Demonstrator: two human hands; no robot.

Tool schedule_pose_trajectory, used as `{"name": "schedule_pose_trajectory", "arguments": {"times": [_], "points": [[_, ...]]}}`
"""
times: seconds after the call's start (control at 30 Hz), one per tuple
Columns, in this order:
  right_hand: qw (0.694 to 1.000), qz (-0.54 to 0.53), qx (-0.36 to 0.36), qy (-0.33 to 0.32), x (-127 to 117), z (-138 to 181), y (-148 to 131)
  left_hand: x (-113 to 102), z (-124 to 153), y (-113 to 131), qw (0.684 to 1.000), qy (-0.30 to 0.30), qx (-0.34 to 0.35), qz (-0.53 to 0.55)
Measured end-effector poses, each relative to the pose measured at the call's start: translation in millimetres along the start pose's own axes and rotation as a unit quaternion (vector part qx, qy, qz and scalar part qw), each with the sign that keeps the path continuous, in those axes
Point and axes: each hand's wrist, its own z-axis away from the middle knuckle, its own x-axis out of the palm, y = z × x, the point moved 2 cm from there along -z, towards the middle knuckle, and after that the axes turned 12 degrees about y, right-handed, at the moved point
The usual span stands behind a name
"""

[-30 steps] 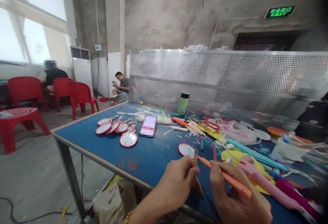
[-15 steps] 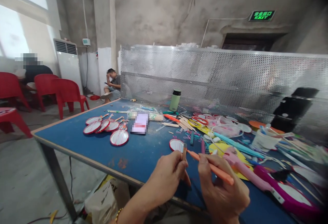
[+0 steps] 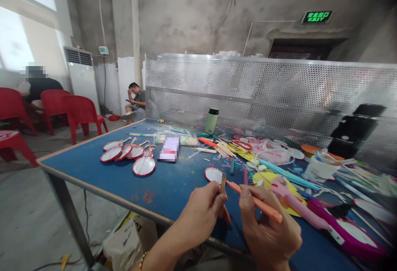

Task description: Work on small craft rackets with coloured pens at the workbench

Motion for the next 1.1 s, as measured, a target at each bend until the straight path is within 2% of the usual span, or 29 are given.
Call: {"name": "schedule_pose_trajectory", "arguments": {"times": [0.3, 0.47, 0.67, 0.8, 1.1], "points": [[1.0, 0.009, 0.019, -0.003, 0.3, 0.0, -2.4, 0.2, -0.6, 0.8, 1.0, 0.002, 0.001, 0.003], [1.0, 0.0, -0.003, -0.02, 0.9, 2.4, 2.2, 0.5, -0.1, 2.6, 1.0, -0.004, -0.004, 0.007], [1.0, 0.0, 0.011, -0.003, -0.2, 0.7, 0.0, 0.4, -0.3, 3.2, 1.0, -0.003, -0.003, 0.005], [1.0, 0.001, 0.024, -0.016, 0.8, 0.3, -0.7, -0.1, -0.2, 2.2, 1.0, -0.001, 0.004, 0.0], [1.0, 0.003, 0.018, -0.004, -0.2, -0.3, -1.1, 0.2, 0.0, -1.1, 1.0, 0.005, 0.006, -0.014]]}}
